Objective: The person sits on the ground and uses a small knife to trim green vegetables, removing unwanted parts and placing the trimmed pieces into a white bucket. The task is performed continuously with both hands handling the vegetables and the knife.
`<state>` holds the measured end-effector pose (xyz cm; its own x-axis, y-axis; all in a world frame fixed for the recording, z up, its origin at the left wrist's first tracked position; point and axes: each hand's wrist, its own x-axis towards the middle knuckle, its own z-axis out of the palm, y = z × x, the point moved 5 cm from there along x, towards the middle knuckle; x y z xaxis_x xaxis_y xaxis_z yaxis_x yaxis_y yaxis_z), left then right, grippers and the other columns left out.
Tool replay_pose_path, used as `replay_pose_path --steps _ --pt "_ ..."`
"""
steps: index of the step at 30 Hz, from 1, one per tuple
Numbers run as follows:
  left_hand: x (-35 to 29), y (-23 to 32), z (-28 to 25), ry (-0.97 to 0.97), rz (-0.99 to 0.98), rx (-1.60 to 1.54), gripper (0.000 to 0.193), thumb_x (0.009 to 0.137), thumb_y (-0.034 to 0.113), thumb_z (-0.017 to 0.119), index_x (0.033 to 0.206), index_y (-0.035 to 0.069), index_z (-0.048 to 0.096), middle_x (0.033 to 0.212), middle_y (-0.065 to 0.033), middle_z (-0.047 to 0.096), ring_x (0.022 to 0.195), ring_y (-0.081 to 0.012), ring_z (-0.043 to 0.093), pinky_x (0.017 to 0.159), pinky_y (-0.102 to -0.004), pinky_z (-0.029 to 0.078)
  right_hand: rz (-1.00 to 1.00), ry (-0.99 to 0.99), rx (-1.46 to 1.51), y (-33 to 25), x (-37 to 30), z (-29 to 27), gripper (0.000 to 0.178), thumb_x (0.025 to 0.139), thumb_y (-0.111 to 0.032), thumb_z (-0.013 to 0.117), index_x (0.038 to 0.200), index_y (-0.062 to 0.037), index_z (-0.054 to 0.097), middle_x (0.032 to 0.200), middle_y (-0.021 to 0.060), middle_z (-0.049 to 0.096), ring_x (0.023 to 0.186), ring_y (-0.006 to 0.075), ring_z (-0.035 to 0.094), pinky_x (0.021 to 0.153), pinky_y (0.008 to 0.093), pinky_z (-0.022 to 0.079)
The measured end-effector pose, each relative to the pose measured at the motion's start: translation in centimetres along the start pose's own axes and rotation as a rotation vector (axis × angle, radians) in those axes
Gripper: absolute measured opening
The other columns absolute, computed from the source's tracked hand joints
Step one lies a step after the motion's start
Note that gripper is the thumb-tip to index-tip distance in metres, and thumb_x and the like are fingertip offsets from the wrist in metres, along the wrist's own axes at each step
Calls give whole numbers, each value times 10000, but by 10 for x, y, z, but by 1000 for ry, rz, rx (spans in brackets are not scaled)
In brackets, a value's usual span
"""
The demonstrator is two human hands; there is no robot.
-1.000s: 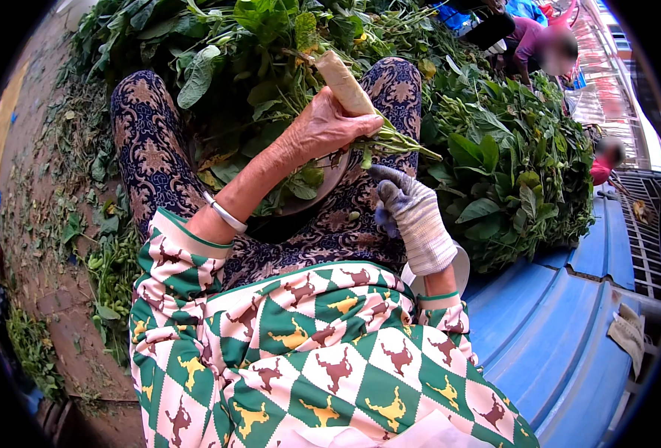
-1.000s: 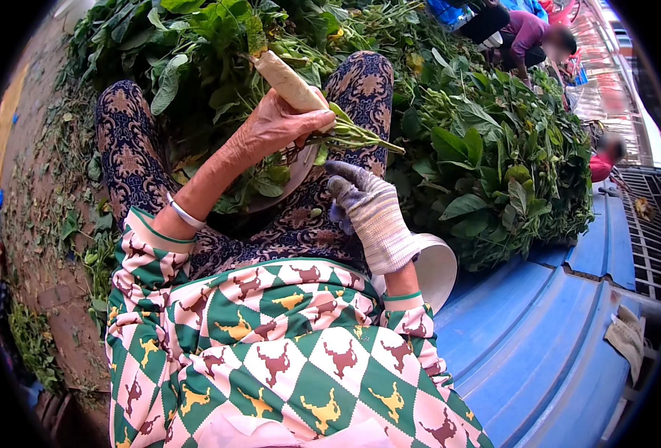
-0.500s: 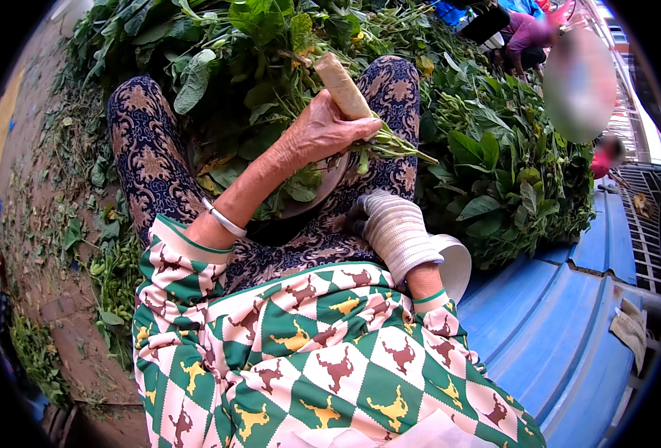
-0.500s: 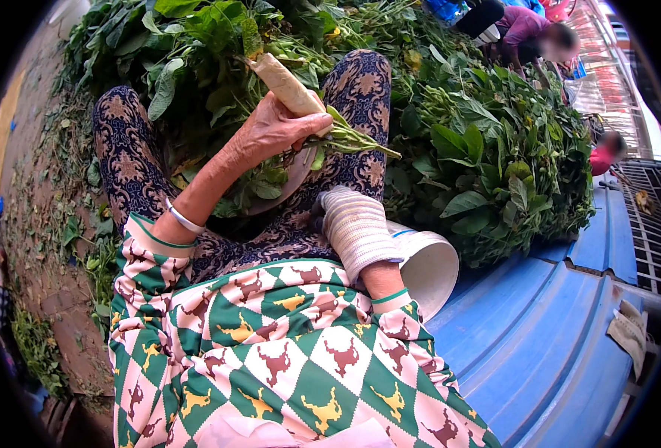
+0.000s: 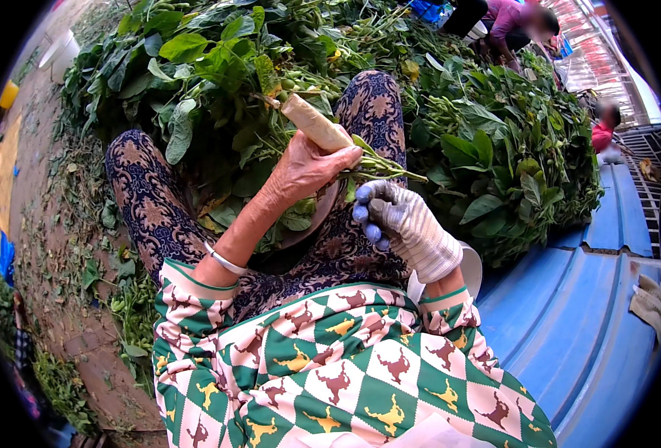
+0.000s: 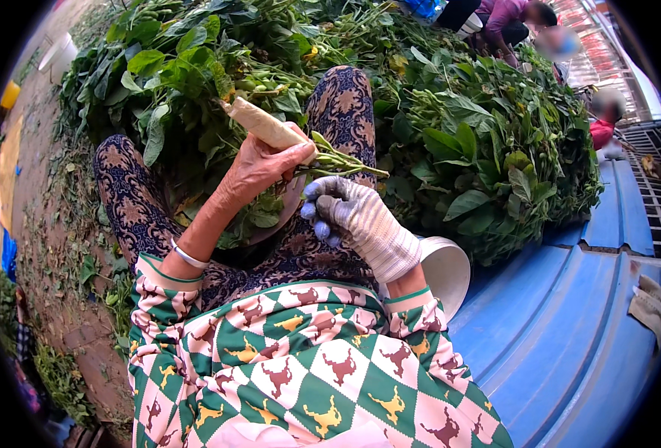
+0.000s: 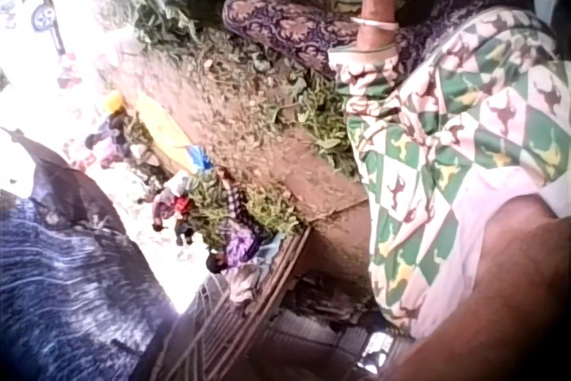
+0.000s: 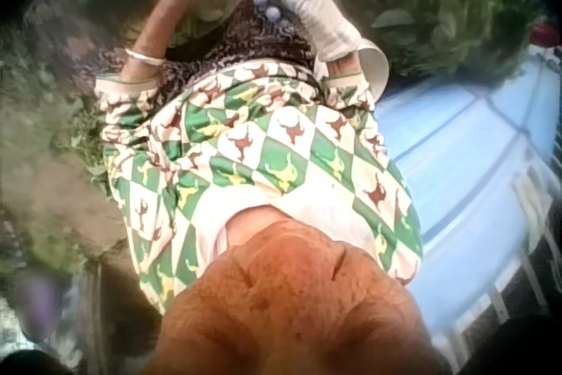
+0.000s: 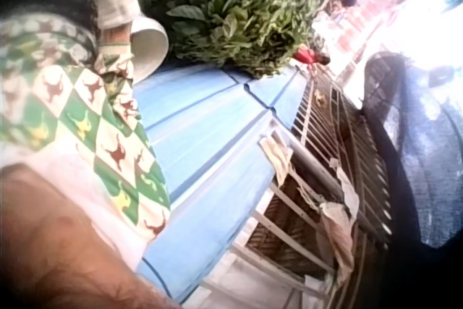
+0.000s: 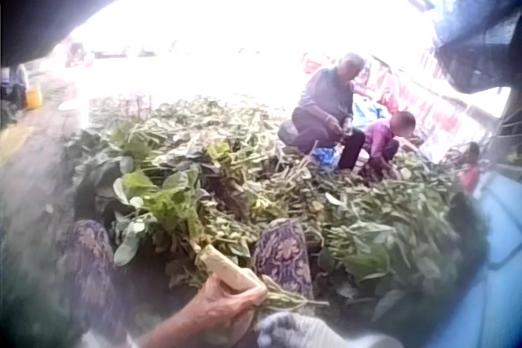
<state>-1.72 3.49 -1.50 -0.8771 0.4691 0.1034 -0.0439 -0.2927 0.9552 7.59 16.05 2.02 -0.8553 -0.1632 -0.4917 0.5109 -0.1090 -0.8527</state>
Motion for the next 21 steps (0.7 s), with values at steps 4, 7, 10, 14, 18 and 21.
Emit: replay_pose_path --steps 4,7,10,14,18,21 --pt "-1 1 7 8 -4 -20 114 846 143 628 868 37 591 742 26 553 603 -28 496 517 -182 413 6 30 181 6 20 -10 399 921 -426 475 1028 -56 581 595 -43 454 481 49 389 427 169 319" --pt "-5 1 14 28 7 -31 81 850 91 616 897 38 577 778 23 554 637 -31 512 548 -187 436 77 313 184 6 27 -17 448 925 -490 414 943 -76 583 522 -57 389 409 55 310 371 189 261" --pt "-7 2 21 18 -8 36 74 844 60 618 901 45 573 796 34 550 675 -39 502 596 -182 427 113 354 110 16 29 -33 404 921 -477 437 883 -97 570 514 -52 385 383 58 298 347 198 231" --pt "-10 5 23 -29 9 217 76 837 41 617 896 42 570 841 10 557 752 -69 513 666 -206 436 72 217 36 15 27 -35 273 925 -340 475 921 -89 580 549 -49 414 415 53 336 360 197 256" --pt "-16 19 20 103 356 441 84 832 28 613 911 28 583 895 -19 566 820 -85 526 713 -214 437 29 171 -40 17 30 -42 157 903 -133 489 917 -69 632 582 -44 476 450 51 383 373 211 308" --pt "-31 20 8 251 169 356 84 846 55 619 923 30 597 869 -2 585 779 -78 540 717 -197 445 -28 195 -325 5 29 -33 154 883 -144 525 897 -74 661 606 -9 522 479 83 429 418 231 348"
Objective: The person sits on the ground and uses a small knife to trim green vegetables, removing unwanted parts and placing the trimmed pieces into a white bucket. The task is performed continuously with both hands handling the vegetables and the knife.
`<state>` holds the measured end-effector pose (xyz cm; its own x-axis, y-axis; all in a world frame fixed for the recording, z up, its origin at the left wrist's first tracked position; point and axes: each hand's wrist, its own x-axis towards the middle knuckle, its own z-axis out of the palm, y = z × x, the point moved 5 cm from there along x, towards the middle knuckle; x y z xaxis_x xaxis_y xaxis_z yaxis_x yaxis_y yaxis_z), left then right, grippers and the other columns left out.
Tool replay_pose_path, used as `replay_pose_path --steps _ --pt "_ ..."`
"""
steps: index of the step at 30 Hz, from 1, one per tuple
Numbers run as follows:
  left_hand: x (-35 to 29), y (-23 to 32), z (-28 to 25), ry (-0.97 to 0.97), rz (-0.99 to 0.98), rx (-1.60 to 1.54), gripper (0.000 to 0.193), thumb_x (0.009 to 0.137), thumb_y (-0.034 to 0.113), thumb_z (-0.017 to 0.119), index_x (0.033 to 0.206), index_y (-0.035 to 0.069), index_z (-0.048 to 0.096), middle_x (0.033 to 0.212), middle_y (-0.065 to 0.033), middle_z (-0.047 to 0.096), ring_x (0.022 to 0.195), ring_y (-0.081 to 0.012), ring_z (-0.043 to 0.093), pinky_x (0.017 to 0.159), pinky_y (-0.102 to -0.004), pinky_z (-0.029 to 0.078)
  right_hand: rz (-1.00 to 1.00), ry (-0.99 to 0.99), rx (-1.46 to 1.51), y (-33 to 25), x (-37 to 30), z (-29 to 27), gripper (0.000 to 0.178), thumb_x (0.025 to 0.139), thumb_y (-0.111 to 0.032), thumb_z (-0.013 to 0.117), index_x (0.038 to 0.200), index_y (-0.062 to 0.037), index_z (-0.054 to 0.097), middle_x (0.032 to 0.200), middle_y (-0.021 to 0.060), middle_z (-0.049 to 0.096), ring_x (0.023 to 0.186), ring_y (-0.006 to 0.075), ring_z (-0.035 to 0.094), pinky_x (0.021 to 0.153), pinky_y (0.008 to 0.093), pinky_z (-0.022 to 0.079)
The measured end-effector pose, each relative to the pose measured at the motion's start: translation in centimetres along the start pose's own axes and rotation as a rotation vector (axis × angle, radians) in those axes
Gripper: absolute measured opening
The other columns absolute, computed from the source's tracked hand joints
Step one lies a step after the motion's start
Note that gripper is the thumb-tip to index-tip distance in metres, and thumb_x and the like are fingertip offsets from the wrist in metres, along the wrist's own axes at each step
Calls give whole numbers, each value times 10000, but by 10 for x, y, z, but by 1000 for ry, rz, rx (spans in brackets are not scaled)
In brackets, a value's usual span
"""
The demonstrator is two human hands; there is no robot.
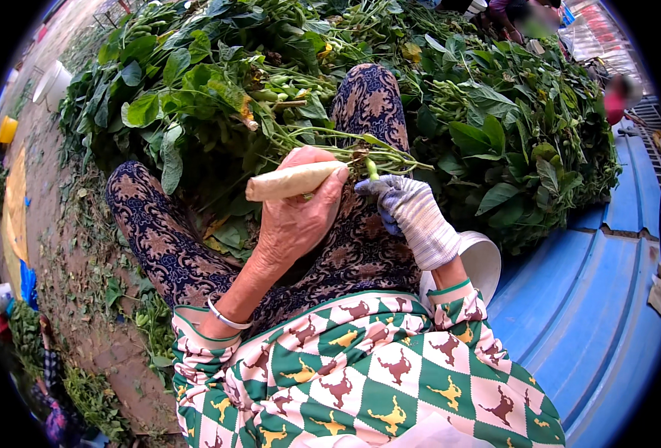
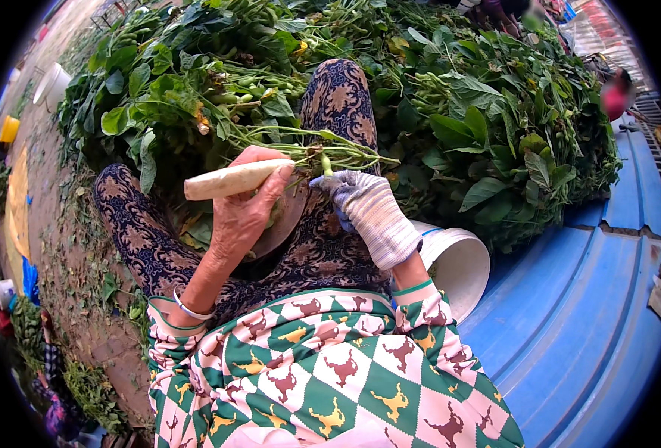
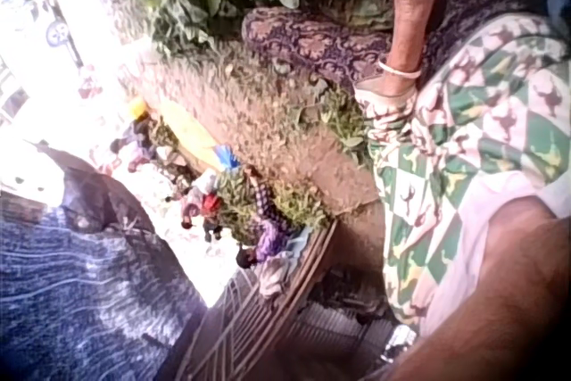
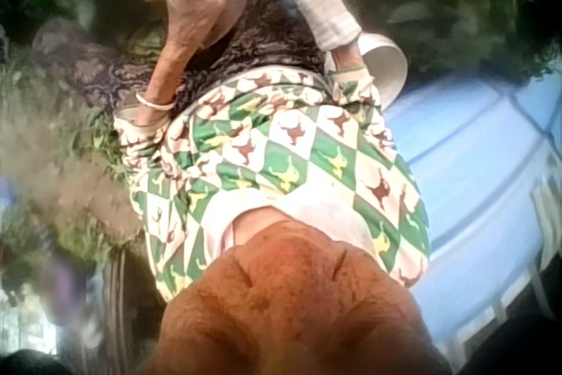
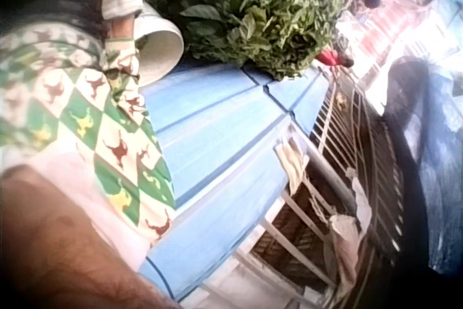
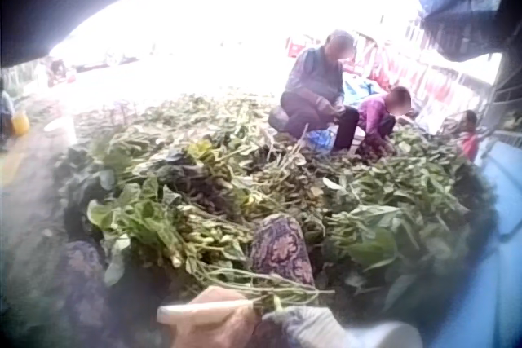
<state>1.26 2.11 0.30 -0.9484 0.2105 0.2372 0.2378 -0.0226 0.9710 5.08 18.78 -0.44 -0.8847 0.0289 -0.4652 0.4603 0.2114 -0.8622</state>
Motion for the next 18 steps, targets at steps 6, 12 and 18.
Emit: replay_pose_path --steps 6,12,18 --pt "-10 -11 3 -43 -401 -403 148 869 179 619 901 37 598 805 4 600 710 -54 535 674 -196 448 -317 197 -602 -6 0 15 216 758 -263 707 822 -61 663 713 153 637 627 289 613 599 353 487" --pt "-13 -6 8 -59 -394 -344 86 849 87 621 872 28 562 748 21 535 687 -42 481 640 -191 416 -340 232 -754 -5 1 19 246 748 -297 701 781 -61 642 716 163 633 654 331 613 607 393 491" --pt "-17 -2 15 -32 -279 -277 96 839 54 623 894 32 548 760 17 529 690 -46 496 618 -197 431 -415 204 -937 -1 6 23 279 787 -328 630 878 -65 618 769 188 628 738 376 606 670 448 484"
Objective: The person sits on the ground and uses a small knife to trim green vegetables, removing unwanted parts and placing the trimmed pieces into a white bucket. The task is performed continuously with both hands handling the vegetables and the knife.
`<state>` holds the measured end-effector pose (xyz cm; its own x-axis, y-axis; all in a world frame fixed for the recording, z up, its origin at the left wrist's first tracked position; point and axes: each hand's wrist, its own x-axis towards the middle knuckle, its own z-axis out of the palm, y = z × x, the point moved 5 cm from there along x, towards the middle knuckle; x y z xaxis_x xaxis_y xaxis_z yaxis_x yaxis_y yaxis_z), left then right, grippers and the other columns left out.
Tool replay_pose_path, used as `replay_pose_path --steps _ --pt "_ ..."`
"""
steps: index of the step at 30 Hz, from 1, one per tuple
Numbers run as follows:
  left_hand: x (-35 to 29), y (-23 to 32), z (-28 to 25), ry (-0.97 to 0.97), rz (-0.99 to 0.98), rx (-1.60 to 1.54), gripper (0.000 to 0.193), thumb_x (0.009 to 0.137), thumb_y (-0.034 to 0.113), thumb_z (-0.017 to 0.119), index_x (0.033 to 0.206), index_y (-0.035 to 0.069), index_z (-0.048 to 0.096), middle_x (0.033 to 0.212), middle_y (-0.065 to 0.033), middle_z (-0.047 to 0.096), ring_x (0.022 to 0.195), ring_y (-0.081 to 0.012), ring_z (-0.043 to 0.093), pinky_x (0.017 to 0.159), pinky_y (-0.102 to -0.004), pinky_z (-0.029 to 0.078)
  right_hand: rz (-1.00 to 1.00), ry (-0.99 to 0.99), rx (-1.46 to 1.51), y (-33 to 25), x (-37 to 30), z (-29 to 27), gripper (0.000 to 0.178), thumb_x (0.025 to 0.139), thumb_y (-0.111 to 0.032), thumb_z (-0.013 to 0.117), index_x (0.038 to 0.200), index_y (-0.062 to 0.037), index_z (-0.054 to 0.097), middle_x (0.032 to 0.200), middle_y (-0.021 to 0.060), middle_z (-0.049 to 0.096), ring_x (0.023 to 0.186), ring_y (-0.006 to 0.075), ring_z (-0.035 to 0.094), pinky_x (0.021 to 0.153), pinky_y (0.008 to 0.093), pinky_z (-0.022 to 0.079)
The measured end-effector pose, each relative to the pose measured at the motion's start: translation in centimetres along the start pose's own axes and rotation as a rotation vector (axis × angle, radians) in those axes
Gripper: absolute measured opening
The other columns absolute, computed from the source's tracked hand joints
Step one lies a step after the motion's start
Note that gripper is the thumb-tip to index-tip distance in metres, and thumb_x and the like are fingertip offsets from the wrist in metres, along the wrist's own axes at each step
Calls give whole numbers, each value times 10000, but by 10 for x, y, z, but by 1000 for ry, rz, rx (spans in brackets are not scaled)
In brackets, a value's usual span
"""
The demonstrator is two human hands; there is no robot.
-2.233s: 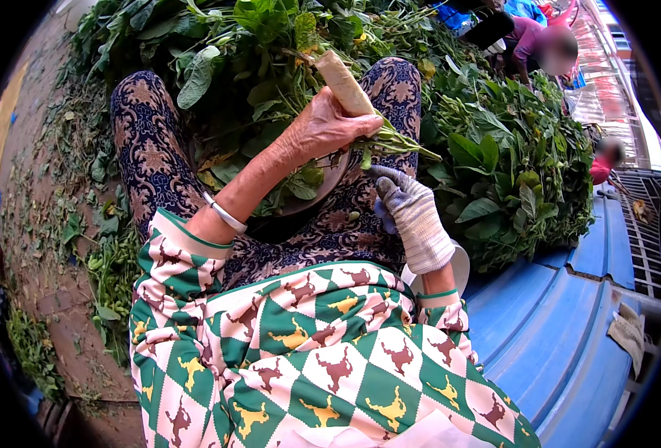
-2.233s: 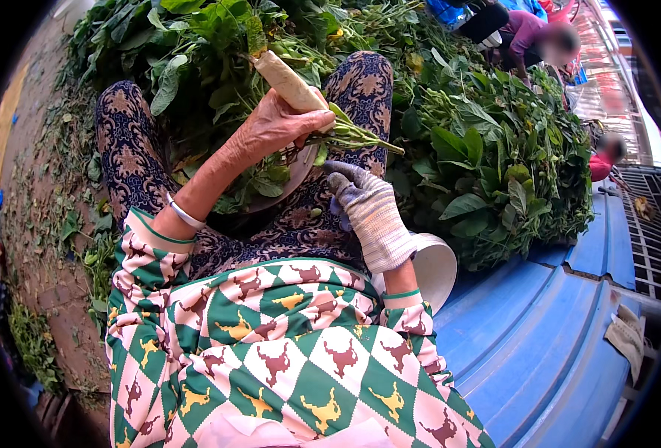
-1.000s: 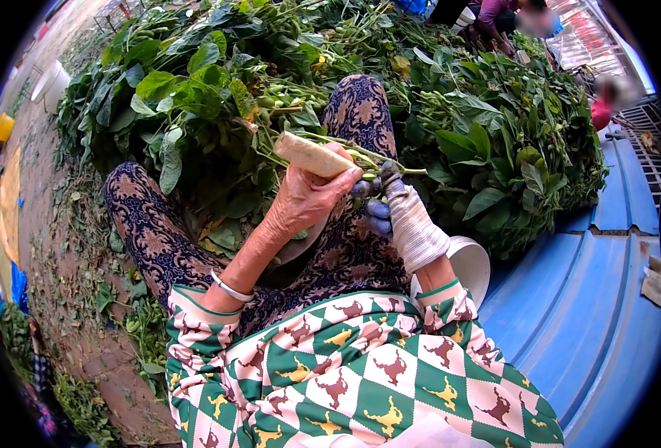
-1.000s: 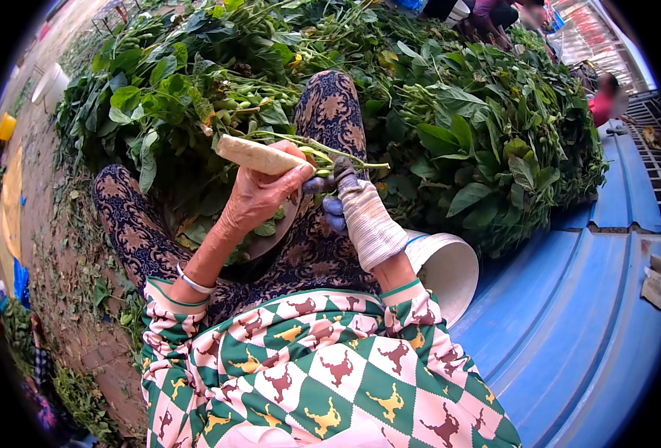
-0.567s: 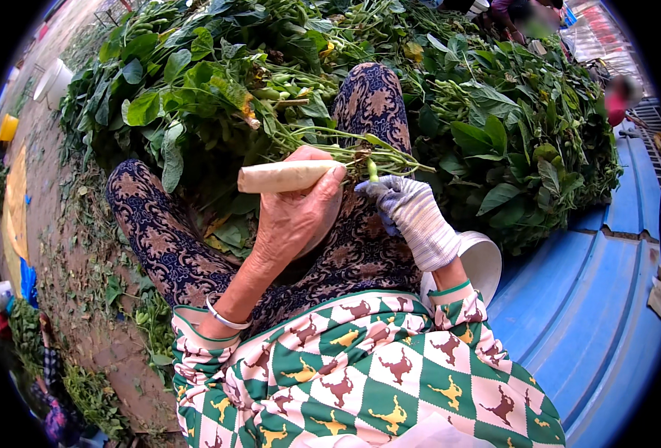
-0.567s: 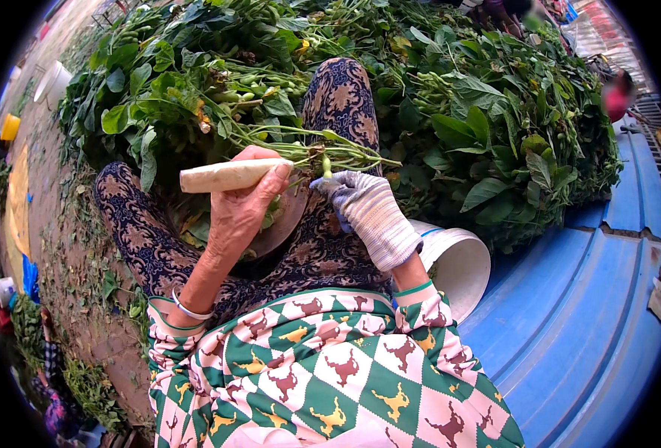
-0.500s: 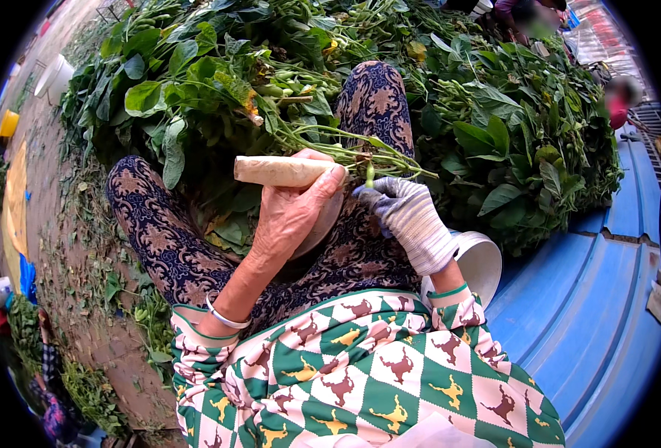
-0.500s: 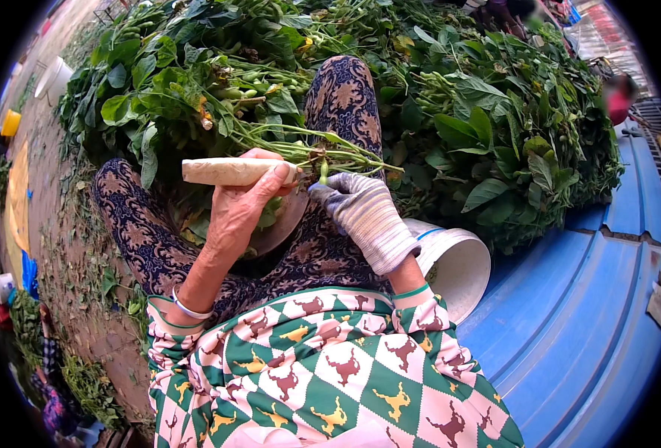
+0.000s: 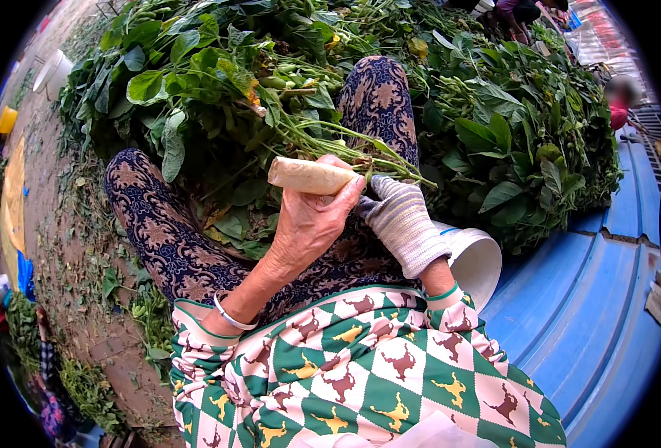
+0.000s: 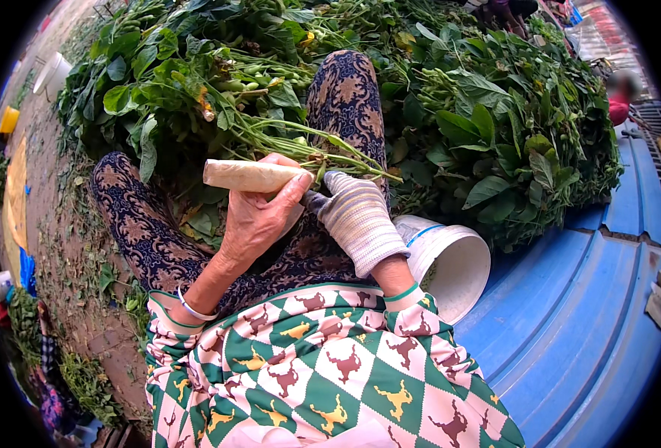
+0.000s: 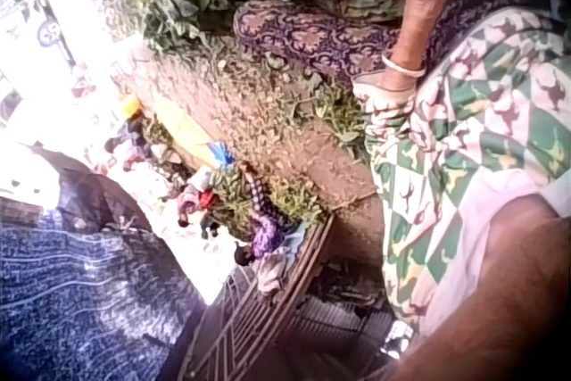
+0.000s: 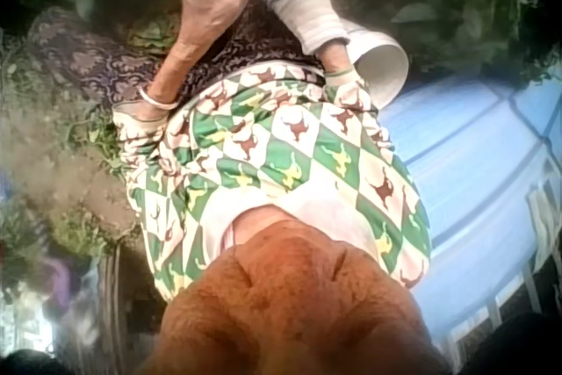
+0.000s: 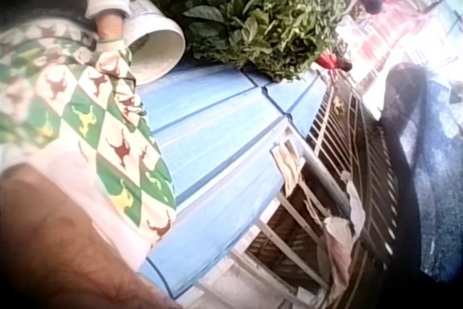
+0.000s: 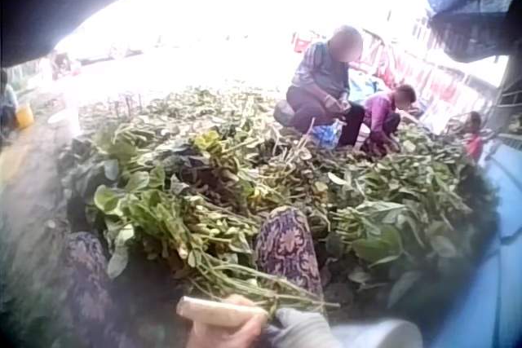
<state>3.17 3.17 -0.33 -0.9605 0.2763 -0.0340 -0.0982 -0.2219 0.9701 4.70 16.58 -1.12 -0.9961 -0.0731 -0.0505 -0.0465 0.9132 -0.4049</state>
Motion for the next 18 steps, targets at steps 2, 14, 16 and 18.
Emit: replay_pose_path --steps 2,14,16,18 --pt "-2 4 2 3 17 40 100 836 53 622 897 29 547 743 15 523 688 -56 511 619 -212 440 9 8 -5 1 -1 -1 268 785 -319 626 860 -62 613 764 193 625 744 376 605 674 448 484" --pt "-1 12 10 -40 302 489 85 831 27 603 862 13 525 722 -30 514 633 -95 498 570 -248 421 40 -11 -3 2 -3 3 208 796 -239 586 867 -45 606 762 197 618 739 386 597 678 446 479" --pt "0 9 6 -56 188 311 90 832 25 596 864 20 512 711 -24 493 645 -81 485 582 -242 416 -9 29 80 3 -4 1 188 819 -206 570 893 -38 611 762 198 619 725 378 602 670 426 484" --pt "2 5 2 -59 107 165 61 848 36 589 869 23 533 749 0 521 685 -57 496 616 -219 421 -42 53 408 0 -7 -2 168 855 -170 536 922 -39 618 704 147 617 628 297 595 589 361 480"
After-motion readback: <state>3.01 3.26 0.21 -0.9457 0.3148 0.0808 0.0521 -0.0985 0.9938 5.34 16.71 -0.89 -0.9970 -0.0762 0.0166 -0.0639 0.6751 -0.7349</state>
